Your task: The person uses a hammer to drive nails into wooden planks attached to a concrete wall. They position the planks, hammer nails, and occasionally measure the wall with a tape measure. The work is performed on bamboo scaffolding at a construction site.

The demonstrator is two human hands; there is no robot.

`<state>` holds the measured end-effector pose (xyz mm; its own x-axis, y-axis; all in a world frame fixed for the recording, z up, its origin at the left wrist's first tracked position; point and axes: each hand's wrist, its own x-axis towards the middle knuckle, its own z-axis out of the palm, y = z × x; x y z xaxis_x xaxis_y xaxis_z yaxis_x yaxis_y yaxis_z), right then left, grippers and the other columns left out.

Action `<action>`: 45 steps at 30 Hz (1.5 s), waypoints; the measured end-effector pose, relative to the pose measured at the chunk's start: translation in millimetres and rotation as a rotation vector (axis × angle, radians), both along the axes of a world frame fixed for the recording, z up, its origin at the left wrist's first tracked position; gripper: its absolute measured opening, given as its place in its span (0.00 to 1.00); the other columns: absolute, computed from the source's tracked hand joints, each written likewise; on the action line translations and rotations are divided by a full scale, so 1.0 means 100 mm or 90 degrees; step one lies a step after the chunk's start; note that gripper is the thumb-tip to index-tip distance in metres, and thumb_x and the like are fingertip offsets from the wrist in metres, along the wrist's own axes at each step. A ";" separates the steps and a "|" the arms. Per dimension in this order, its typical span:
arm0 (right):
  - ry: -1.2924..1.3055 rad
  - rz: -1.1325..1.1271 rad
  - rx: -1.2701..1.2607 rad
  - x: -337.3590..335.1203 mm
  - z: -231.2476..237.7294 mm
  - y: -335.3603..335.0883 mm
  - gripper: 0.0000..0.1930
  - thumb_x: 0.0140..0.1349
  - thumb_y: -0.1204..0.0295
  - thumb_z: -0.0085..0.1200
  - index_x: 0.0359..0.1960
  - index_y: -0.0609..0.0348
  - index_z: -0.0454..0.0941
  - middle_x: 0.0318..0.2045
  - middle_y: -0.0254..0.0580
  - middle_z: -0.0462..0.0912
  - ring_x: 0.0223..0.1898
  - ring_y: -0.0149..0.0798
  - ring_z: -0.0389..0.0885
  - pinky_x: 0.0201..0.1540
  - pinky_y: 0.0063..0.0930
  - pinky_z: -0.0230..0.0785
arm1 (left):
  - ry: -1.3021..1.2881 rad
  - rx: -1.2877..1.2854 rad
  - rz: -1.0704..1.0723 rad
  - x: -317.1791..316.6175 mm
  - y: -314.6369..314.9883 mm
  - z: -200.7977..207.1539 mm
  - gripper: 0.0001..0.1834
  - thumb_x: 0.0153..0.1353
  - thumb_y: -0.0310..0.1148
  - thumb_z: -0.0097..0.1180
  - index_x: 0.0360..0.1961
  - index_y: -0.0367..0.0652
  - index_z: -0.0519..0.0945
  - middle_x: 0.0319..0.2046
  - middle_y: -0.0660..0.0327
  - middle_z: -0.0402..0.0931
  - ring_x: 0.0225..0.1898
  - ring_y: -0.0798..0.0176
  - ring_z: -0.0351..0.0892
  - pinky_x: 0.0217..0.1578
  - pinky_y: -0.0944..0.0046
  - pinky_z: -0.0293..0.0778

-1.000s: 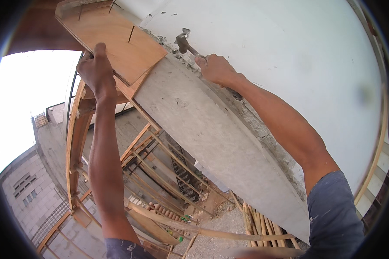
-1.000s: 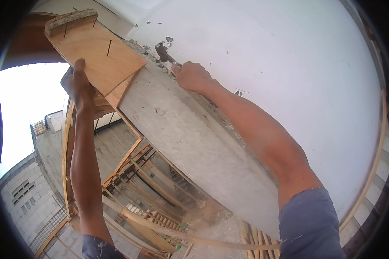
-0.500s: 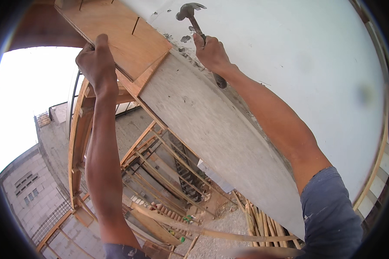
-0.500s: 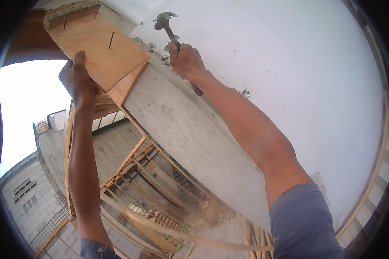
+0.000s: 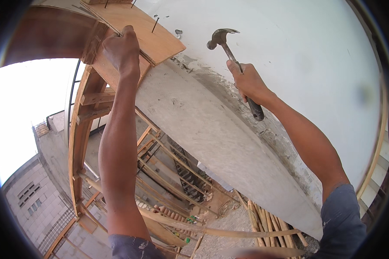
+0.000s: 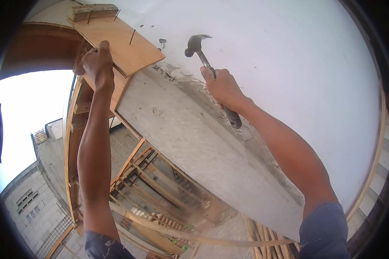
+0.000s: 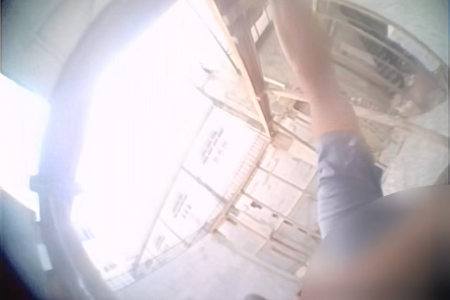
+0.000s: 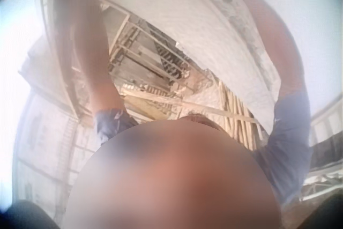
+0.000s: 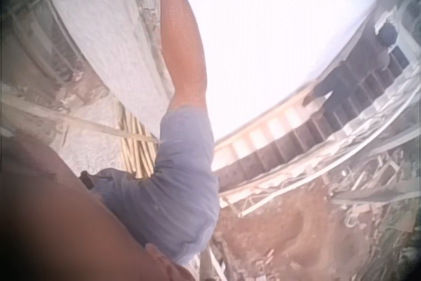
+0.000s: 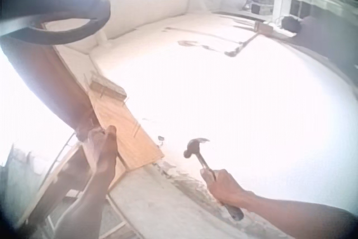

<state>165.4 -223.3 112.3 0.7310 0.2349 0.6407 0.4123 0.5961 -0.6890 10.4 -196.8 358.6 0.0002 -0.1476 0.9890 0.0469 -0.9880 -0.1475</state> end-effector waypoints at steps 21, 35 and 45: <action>0.104 0.111 -0.019 -0.89 -2.39 0.39 0.25 0.53 0.53 0.74 0.30 0.59 0.71 0.19 0.32 0.72 0.23 0.24 0.71 0.25 0.25 0.64 | -0.008 -0.049 -0.061 0.45 0.66 -0.19 0.16 0.49 0.33 0.58 0.19 0.29 0.70 0.21 0.55 0.71 0.24 0.60 0.66 0.29 0.53 0.66; -0.125 -0.115 0.001 -0.24 -0.92 0.15 0.28 0.77 0.50 0.36 0.51 0.69 0.71 0.20 0.41 0.74 0.24 0.43 0.76 0.35 0.44 0.69 | 0.118 -0.078 0.005 0.34 0.63 -0.14 0.17 0.49 0.34 0.59 0.17 0.30 0.69 0.19 0.58 0.68 0.22 0.64 0.63 0.27 0.55 0.66; -0.075 0.057 0.059 -0.08 0.04 0.09 0.26 0.77 0.53 0.36 0.45 0.70 0.71 0.19 0.38 0.73 0.13 0.33 0.72 0.14 0.30 0.66 | 0.123 -0.070 0.015 0.37 0.58 -0.17 0.17 0.49 0.33 0.59 0.18 0.28 0.70 0.20 0.56 0.71 0.23 0.63 0.65 0.29 0.55 0.67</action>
